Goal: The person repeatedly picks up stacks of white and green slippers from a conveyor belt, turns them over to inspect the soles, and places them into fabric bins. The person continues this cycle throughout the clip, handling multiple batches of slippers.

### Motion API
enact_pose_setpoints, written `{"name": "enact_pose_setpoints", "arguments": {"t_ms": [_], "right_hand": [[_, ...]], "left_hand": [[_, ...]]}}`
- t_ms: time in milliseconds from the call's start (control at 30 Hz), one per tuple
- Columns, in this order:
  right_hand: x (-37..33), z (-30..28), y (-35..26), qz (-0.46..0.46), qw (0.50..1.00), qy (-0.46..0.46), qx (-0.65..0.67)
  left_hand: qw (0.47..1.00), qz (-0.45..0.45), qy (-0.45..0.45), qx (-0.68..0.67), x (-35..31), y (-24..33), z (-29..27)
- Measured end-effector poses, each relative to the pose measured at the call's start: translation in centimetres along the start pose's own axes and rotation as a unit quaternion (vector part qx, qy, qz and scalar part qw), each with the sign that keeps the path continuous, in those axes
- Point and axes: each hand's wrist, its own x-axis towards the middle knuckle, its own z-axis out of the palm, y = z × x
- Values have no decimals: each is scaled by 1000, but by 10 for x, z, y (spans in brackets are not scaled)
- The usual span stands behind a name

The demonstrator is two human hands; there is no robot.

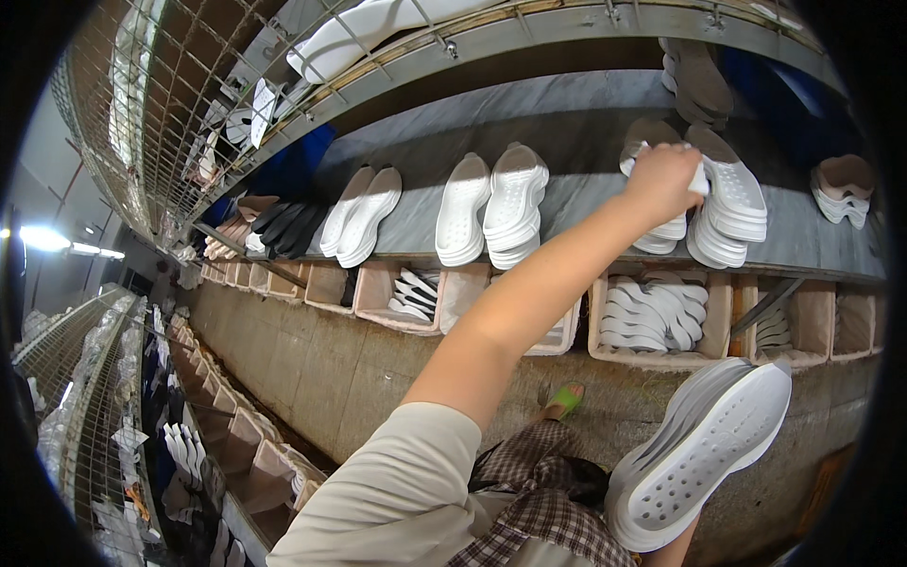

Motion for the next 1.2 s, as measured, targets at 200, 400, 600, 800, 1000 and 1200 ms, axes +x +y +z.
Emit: {"name": "enact_pose_setpoints", "arguments": {"t_ms": [200,400,600,800,1000,1200], "right_hand": [[9,5,-5,-12,1000,-12,-6],[12,-3,1,-59,997,-46,1],[29,-15,16,-89,988,-81,95],[27,-36,17,-52,978,-173,109],[58,-34,43,-24,976,-144,161],[104,-17,37,-79,992,-17,92]], "left_hand": [[960,103,200,-165,-88,65,-69],[920,266,-62,-281,-184,153,-54],[877,227,-210,-367,-183,151,-21],[752,-15,-108,-651,-188,120,53],[648,-375,-325,-578,-214,80,200],[609,-387,-304,-622,-192,21,273]]}}
